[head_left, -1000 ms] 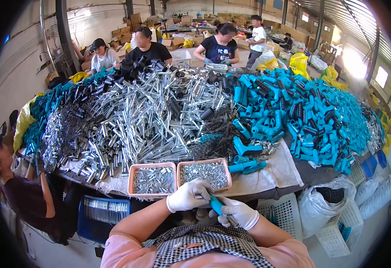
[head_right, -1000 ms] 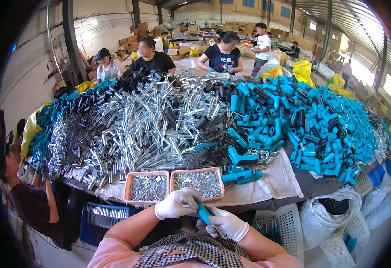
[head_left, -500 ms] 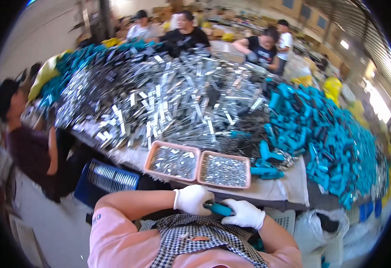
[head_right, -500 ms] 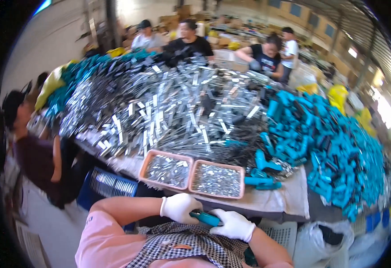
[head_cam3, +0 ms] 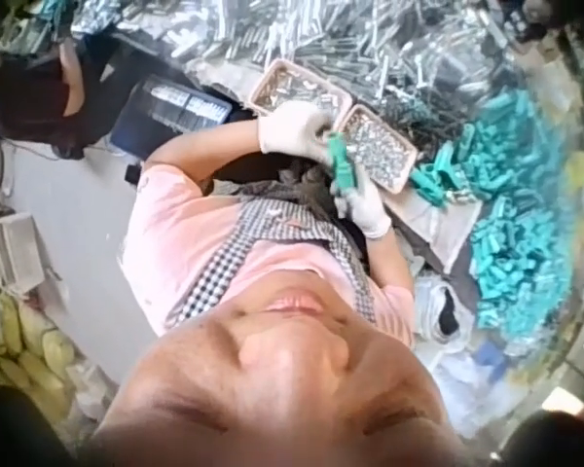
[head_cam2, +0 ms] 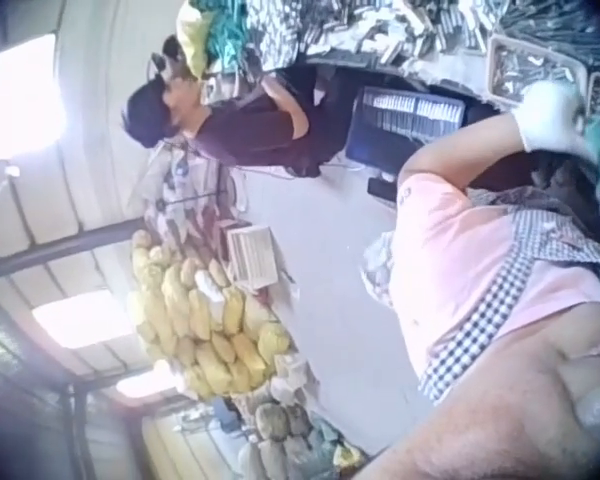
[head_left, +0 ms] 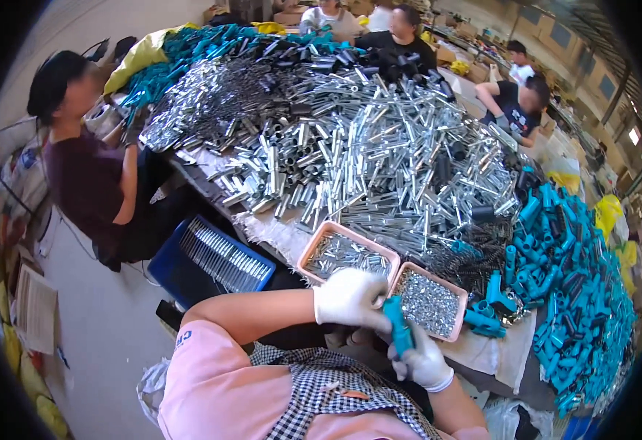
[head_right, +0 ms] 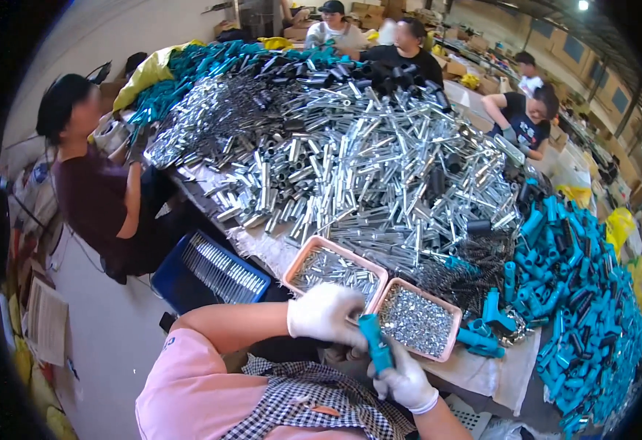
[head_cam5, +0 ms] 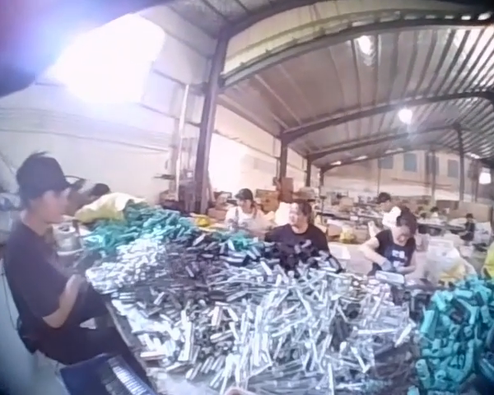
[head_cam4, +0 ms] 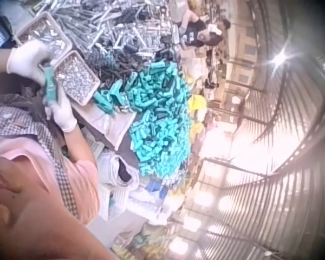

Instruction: Assembling metal hardware frames by attaching plastic handles and securing small components.

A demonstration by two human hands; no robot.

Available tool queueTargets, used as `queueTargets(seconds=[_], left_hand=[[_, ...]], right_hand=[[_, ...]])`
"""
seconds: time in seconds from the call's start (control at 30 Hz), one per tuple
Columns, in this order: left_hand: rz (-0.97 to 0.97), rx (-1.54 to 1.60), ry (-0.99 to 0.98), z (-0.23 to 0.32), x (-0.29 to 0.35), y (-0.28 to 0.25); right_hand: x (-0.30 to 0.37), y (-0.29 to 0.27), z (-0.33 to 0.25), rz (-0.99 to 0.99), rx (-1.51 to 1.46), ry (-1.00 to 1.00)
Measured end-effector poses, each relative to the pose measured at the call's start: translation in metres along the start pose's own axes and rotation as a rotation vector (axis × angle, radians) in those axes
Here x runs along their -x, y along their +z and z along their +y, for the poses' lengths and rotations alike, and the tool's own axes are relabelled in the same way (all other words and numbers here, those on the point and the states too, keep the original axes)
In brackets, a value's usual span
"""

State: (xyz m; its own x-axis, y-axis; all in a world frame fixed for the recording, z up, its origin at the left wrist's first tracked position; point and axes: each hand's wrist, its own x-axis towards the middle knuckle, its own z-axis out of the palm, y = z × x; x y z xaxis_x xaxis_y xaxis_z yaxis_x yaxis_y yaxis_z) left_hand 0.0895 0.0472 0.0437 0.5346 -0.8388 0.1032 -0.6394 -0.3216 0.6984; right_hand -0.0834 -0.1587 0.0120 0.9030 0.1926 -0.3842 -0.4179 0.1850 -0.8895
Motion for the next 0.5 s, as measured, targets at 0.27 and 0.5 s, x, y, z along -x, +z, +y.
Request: queueTargets(seconds=[0.27,0.5], left_hand=[[0.511,-0.222,0.094,-0.078,-0.136,-0.011],[0.738,-0.565,0.001,-0.066,-0.285,-0.011]], right_hand=[[-0.038,-0.030,0.027,-0.094,-0.881,-0.099],[-0.014,-0.025,0.021,0.066,-0.831,-0.176]])
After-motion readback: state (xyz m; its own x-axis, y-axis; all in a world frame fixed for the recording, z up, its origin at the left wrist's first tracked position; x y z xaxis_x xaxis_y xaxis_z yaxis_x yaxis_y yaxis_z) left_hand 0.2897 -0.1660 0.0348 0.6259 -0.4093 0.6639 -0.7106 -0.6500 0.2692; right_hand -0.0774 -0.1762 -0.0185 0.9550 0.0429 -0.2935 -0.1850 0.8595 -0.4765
